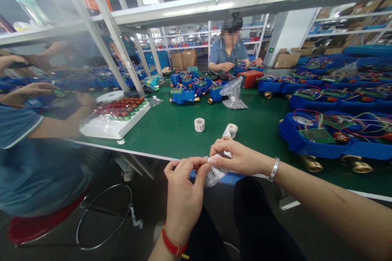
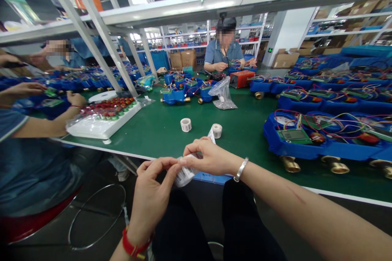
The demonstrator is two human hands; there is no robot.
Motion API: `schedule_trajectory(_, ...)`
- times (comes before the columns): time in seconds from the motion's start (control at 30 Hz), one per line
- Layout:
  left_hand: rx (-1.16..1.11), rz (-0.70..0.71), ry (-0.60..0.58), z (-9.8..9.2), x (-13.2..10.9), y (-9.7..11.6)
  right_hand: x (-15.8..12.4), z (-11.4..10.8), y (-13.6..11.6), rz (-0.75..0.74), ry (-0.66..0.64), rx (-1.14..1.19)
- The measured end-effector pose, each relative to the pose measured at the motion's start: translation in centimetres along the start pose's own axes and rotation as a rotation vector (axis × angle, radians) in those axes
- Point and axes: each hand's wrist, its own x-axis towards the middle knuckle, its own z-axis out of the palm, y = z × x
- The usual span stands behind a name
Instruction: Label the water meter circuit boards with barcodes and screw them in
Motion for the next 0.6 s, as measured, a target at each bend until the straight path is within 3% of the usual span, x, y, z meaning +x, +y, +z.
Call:
schedule_trajectory(0.13, 0.008, 0.009, -0.019, -0.13, -0.05, 0.07, -0.10, -0.66, -0.19, 0.000, -0.020, -0.037)
schedule_trajectory(0.6, 0.009, -0.017, 0.029, 0.29, 0.34, 0.07, 0.26, -0.82, 0.69, 0.067, -0.069, 0.150)
